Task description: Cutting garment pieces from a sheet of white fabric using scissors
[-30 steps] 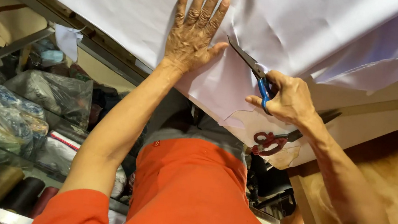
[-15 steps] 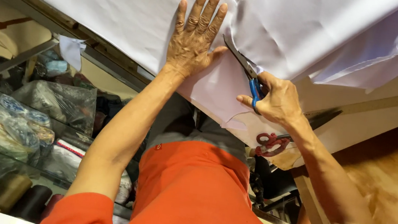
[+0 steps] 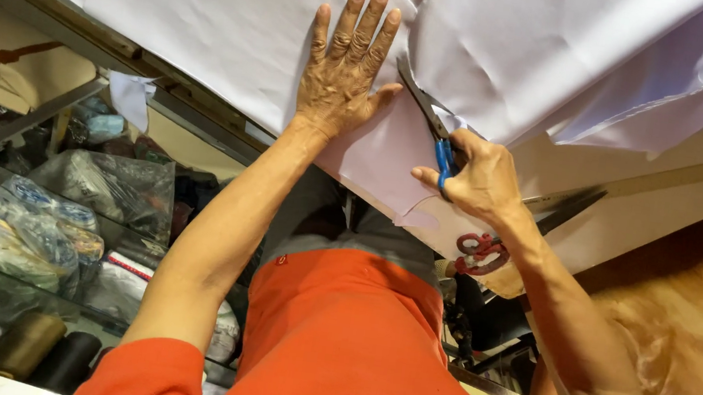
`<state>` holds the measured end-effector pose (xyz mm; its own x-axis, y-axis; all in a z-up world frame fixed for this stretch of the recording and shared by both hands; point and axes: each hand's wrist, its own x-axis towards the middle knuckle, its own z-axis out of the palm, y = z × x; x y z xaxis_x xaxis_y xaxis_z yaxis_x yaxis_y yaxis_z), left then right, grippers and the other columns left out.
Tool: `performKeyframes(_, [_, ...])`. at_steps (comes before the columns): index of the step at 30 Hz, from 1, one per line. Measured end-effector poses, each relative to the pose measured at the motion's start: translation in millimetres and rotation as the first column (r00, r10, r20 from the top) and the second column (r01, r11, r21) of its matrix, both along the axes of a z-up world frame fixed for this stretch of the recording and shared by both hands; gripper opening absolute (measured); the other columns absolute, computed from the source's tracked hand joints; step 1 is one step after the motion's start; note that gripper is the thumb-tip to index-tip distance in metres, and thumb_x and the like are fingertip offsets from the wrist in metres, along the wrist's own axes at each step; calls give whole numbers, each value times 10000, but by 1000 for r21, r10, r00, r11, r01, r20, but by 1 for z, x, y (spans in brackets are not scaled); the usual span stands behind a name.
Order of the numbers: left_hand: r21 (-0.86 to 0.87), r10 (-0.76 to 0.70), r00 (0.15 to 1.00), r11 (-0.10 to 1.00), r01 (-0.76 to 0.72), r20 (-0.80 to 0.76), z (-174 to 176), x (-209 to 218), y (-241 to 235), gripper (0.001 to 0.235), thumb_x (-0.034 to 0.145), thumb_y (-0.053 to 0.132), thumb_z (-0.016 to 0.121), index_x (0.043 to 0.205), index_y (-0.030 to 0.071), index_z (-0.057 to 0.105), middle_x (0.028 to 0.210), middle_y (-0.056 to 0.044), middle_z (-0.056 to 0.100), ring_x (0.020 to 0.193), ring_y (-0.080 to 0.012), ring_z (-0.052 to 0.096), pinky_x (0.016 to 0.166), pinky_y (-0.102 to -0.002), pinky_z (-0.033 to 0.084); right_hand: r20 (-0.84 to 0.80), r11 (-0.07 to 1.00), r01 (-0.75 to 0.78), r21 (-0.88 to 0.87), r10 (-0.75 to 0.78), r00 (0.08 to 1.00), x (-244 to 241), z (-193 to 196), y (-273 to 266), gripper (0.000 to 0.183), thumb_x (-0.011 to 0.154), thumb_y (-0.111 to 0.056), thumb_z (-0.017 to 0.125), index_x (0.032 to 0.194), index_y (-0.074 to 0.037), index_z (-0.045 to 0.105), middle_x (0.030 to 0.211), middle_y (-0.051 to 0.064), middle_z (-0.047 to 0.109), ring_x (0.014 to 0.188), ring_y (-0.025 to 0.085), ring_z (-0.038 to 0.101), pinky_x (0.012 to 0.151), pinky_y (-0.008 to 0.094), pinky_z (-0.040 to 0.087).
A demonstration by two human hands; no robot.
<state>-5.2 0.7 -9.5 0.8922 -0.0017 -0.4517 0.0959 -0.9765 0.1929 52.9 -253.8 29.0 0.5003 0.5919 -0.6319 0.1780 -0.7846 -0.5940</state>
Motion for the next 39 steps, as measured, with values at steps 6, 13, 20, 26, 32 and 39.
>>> performKeyframes(6, [43, -14, 1000, 999, 14, -3, -6, -1, -1, 880, 1025, 763, 99, 1666, 159, 112, 1723, -103, 94, 1586, -324, 70, 1260, -583, 24, 35, 994, 84, 64, -87, 996, -6, -5, 6, 555, 816, -496, 897, 789, -142, 471, 650, -35, 427, 574, 126, 355, 575, 312, 357])
performKeyframes(13, [59, -31, 999, 998, 33, -22, -1, 1, 0, 736, 1130, 650, 182, 1663, 150, 99, 1724, -112, 91, 1587, -331, 74, 1266, -584, 40, -21, 970, 185, 155, -184, 983, -13, 0, 13, 614, 804, -400, 928, 719, -152, 373, 618, -44, 320, 608, 124, 266, 562, 297, 255])
performKeyframes(20, [95, -15, 999, 995, 11, 36, -4, -3, -2, 678, 1138, 579, 198, 1654, 146, 121, 1727, -85, 120, 1594, -307, 91, 1273, -557, 30, 52, 992, 130, -7, -129, 990, -17, -3, 26, 541, 801, -564, 855, 851, -116, 556, 658, -12, 487, 585, 151, 416, 575, 333, 384])
performKeyframes(26, [32, -19, 1000, 999, 19, -14, 9, 2, 0, 629, 1137, 454, 190, 1655, 106, 111, 1719, -112, 100, 1588, -335, 89, 1265, -583, 39, -8, 956, 273, 110, -274, 962, -30, -7, 24, 531, 819, -458, 906, 768, -135, 488, 630, -41, 393, 597, 108, 317, 551, 307, 297])
performKeyframes(32, [24, 1, 1000, 1000, -1, 10, -1, -3, -2, 633, 1140, 446, 262, 1665, 120, 127, 1718, -99, 94, 1591, -328, 73, 1271, -577, 19, -33, 966, 260, -5, -260, 965, -25, 9, 46, 482, 794, -491, 877, 923, -111, 610, 650, -15, 499, 577, 137, 434, 575, 316, 395])
performKeyframes(39, [12, 15, 996, 1000, -16, 86, -9, -5, -1, 634, 1132, 333, 433, 1666, 120, 167, 1711, -89, 126, 1575, -336, 96, 1258, -588, 36, -19, 933, 357, 46, -356, 934, -36, 0, 51, 460, 810, -479, 888, 868, -130, 595, 649, -37, 482, 600, 119, 415, 555, 318, 366])
